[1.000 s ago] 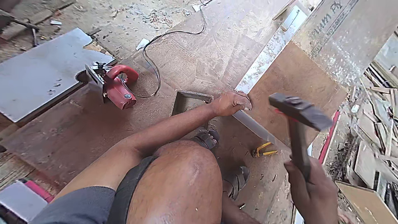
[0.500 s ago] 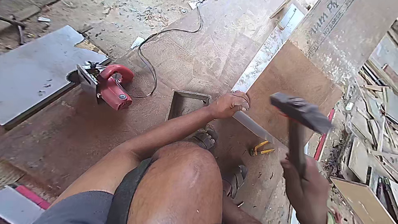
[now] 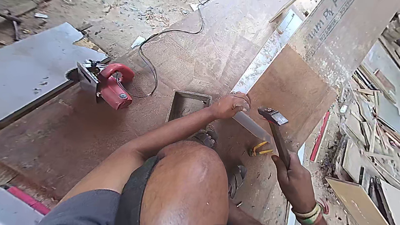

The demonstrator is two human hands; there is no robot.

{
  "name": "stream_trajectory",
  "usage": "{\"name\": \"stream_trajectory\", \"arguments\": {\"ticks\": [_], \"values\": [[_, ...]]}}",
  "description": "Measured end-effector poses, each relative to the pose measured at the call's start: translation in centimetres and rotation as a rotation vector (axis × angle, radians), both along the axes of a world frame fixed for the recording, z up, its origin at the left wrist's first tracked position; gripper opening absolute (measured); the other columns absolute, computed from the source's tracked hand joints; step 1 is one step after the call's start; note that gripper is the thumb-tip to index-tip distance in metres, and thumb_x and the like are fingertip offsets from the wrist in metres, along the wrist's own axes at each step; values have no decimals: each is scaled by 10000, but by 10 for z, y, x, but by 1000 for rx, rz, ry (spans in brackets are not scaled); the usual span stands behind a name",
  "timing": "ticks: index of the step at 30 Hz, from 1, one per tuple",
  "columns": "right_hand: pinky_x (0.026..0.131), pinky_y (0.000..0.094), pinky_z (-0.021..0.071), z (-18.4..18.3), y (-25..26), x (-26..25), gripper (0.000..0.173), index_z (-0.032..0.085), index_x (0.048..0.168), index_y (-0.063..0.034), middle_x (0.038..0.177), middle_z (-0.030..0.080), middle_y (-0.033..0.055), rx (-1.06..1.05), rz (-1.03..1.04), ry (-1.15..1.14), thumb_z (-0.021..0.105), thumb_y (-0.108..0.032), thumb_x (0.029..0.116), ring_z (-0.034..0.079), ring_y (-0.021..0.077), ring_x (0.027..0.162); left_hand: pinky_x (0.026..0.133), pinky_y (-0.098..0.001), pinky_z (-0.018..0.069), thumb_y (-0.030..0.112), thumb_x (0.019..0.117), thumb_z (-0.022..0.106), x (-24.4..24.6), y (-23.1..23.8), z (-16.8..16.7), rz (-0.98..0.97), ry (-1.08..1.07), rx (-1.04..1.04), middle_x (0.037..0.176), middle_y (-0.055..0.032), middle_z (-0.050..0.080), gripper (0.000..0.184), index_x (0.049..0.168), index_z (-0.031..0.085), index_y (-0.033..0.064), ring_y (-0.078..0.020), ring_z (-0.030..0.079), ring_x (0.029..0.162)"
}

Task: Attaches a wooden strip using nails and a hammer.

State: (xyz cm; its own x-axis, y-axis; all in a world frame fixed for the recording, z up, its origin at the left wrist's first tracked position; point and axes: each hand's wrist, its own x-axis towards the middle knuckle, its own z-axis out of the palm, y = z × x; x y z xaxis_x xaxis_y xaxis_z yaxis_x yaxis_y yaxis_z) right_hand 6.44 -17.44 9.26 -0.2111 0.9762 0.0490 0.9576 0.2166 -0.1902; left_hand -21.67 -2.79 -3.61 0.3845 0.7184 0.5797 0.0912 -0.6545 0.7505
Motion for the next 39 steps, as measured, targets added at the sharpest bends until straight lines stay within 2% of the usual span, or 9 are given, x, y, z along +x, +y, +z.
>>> {"name": "stream_trajectory", "arguments": {"ticks": [6,8,12,17,23,27,30,34,39], "values": [[508,513,513,-28,10,15,487,621,1024,13,630,597,104,-205,-113,-73,547,-468,993,621,296,535,1045,-364,537,-27,986,568,-12,-15,9,85,-86,-89,1216,-123,703,184,1011,750,-16,-192,651,1194],[496,513,507,-31,12,17,481,620,1016,8,615,588,104,-210,-108,-95,547,-467,991,617,302,525,1074,-376,524,52,977,639,-25,-20,3,162,-89,-113,1306,-136,663,196,1138,733,-5,-207,618,1254],[486,495,495,-26,11,14,488,614,1031,-1,604,570,88,-238,-115,-84,539,-480,985,597,273,509,1098,-426,496,217,936,753,-25,-22,-14,148,137,-185,1410,-153,610,523,1396,594,26,-242,598,1303],[472,478,486,-32,12,17,471,608,1026,-10,592,558,72,-225,-113,-80,539,-474,988,581,258,494,877,-428,599,157,1003,644,-4,-19,-27,244,203,-1,1176,-161,715,345,1326,655,37,-266,725,1012],[479,479,491,-35,12,19,457,616,1009,-10,600,570,74,-212,-117,-72,542,-461,987,592,260,505,998,-380,562,133,1042,581,-12,-17,-31,138,151,-66,1255,-134,703,363,1386,603,21,-206,705,1103],[471,466,484,-37,14,21,449,610,994,-10,602,562,74,-202,-101,-59,552,-455,980,582,254,498,937,-415,589,116,1027,604,-14,-16,-24,142,170,-201,1187,-123,733,535,1524,428,25,-208,734,1024],[489,484,489,-35,14,20,436,611,1000,-7,608,568,83,-236,-128,-52,566,-440,981,592,268,514,881,-450,604,124,1025,607,-8,-21,-26,232,215,-147,1163,-149,730,404,1399,536,-11,-258,744,986],[503,491,499,-33,12,17,440,613,1015,-12,618,578,87,-251,-145,-48,560,-447,987,605,276,529,668,-464,614,122,1020,598,1,-28,-32,368,224,-44,955,-149,716,199,1169,590,-11,-286,728,764],[513,496,505,-37,8,14,445,617,1032,-18,641,591,86,-242,-151,-27,558,-456,983,610,274,543,637,-442,613,108,1017,582,3,-29,-32,407,251,41,912,-145,716,145,1101,602,-9,-278,730,743]]}}
